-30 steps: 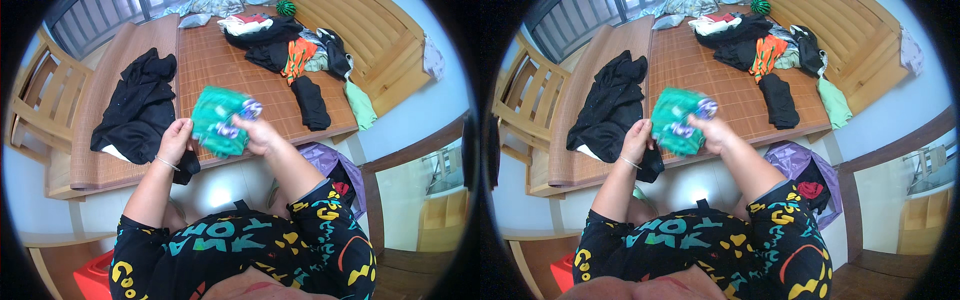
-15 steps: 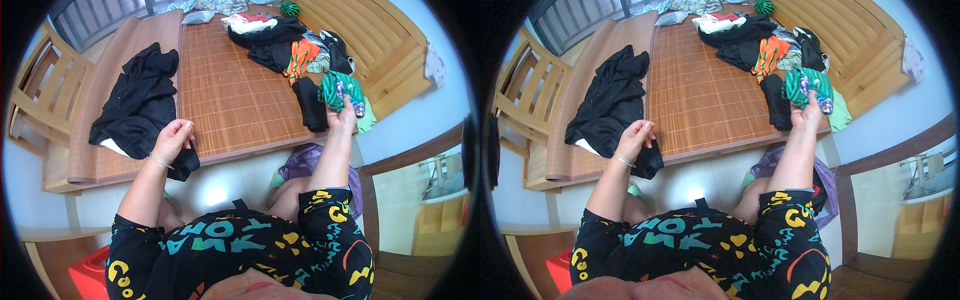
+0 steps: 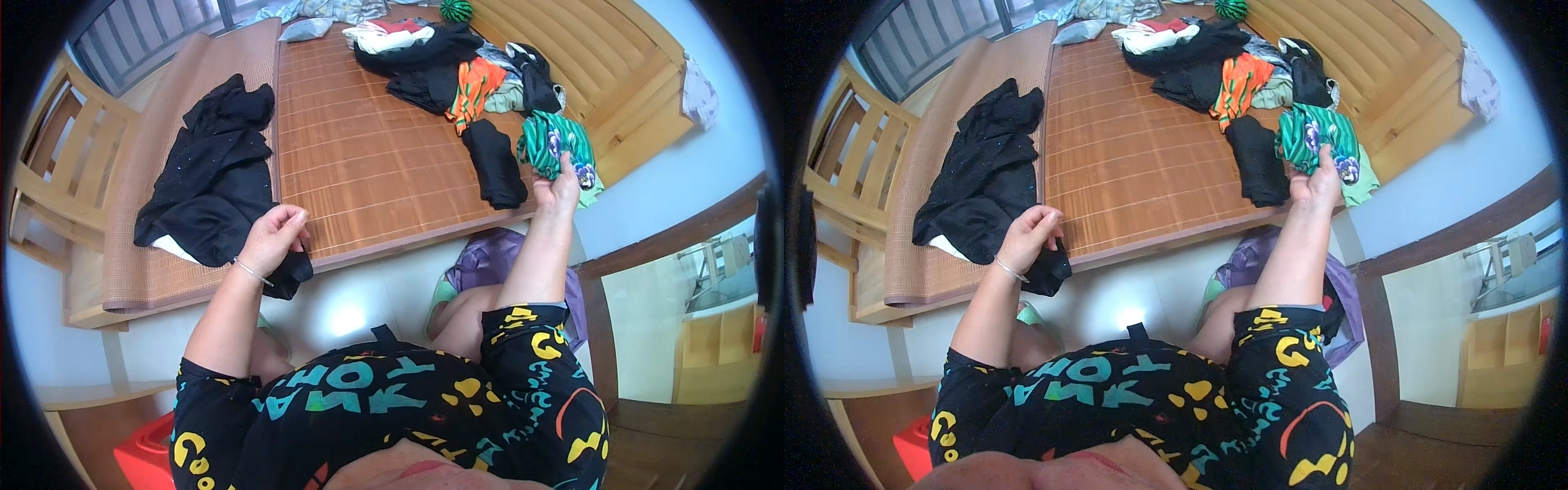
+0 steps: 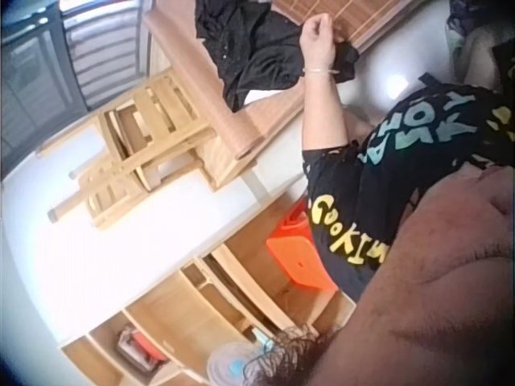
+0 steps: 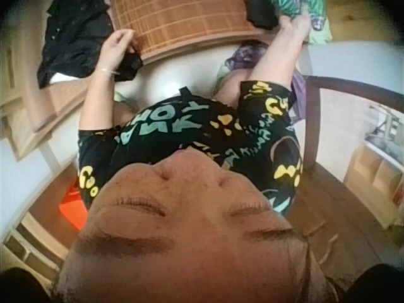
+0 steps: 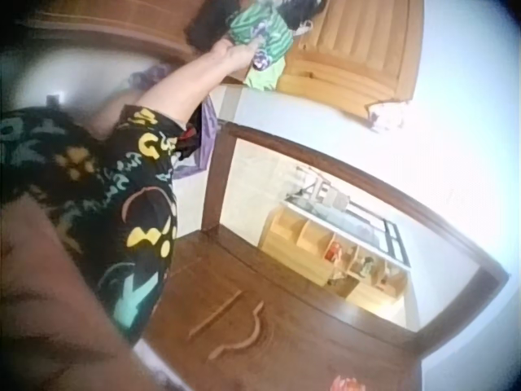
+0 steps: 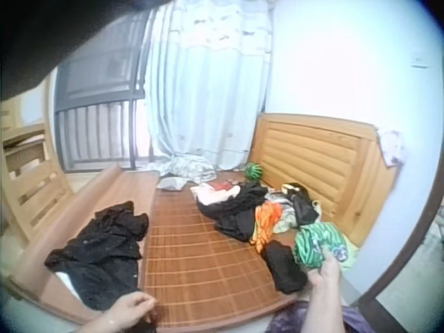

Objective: Folding various items of clothing such as shirts and a bra on a bed.

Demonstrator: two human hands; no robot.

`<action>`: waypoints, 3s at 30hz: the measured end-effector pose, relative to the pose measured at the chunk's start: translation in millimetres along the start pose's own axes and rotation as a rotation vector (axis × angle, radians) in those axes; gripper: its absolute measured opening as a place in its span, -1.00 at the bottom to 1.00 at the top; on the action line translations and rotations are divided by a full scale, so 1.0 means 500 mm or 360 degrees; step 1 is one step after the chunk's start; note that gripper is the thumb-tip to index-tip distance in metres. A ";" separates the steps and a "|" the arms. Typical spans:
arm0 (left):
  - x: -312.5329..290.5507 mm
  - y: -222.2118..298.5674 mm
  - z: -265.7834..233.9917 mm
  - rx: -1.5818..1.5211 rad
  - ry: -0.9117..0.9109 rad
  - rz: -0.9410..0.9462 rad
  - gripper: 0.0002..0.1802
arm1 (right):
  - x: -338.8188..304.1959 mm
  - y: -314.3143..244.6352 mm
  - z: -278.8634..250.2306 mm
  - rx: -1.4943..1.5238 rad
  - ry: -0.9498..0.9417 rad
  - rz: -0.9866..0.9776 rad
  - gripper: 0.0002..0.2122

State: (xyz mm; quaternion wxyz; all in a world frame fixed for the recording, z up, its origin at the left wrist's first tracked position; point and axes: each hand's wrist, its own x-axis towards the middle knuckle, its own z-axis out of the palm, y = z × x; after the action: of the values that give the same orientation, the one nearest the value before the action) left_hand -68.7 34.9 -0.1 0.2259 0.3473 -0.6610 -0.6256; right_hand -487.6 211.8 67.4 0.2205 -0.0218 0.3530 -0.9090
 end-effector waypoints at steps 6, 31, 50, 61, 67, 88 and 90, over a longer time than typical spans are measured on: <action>0.007 0.000 0.000 -0.0036 -0.0039 0.0007 -0.72 | 0.054 -0.006 -0.046 -0.0004 0.0097 -0.0016 -0.75; -0.028 0.040 0.017 -0.0423 -0.0011 -0.0091 -0.80 | -0.212 0.242 0.111 -0.1234 -0.1122 -0.0496 -0.87; -0.093 0.087 0.049 -0.0900 -0.0191 0.0022 -0.88 | -0.402 0.338 0.142 -0.1447 -0.1902 -0.1083 -0.83; -0.104 0.090 0.049 -0.0936 -0.0186 0.0056 -0.84 | -0.403 0.335 0.148 -0.1381 -0.1907 -0.1187 -0.83; -0.096 0.081 0.048 -0.1070 -0.0281 -0.0178 -0.90 | -0.404 0.326 0.149 -0.1507 -0.2048 -0.1530 -0.86; -0.041 -0.122 -0.467 0.1321 0.2219 -0.0657 -0.25 | -0.410 0.365 0.112 -0.1431 -0.1995 0.0517 -0.91; -0.029 -0.163 -0.510 0.1208 0.2060 -0.0622 -0.35 | -0.408 0.357 0.113 -0.1495 -0.2031 0.0531 -0.91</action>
State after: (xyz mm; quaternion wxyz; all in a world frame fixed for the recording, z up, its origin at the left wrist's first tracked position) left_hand 142.5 -123.3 -48.8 0.3182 0.8077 -0.4931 -0.0573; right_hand -223.8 144.3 17.4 0.4800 -0.5736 0.5027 -0.4334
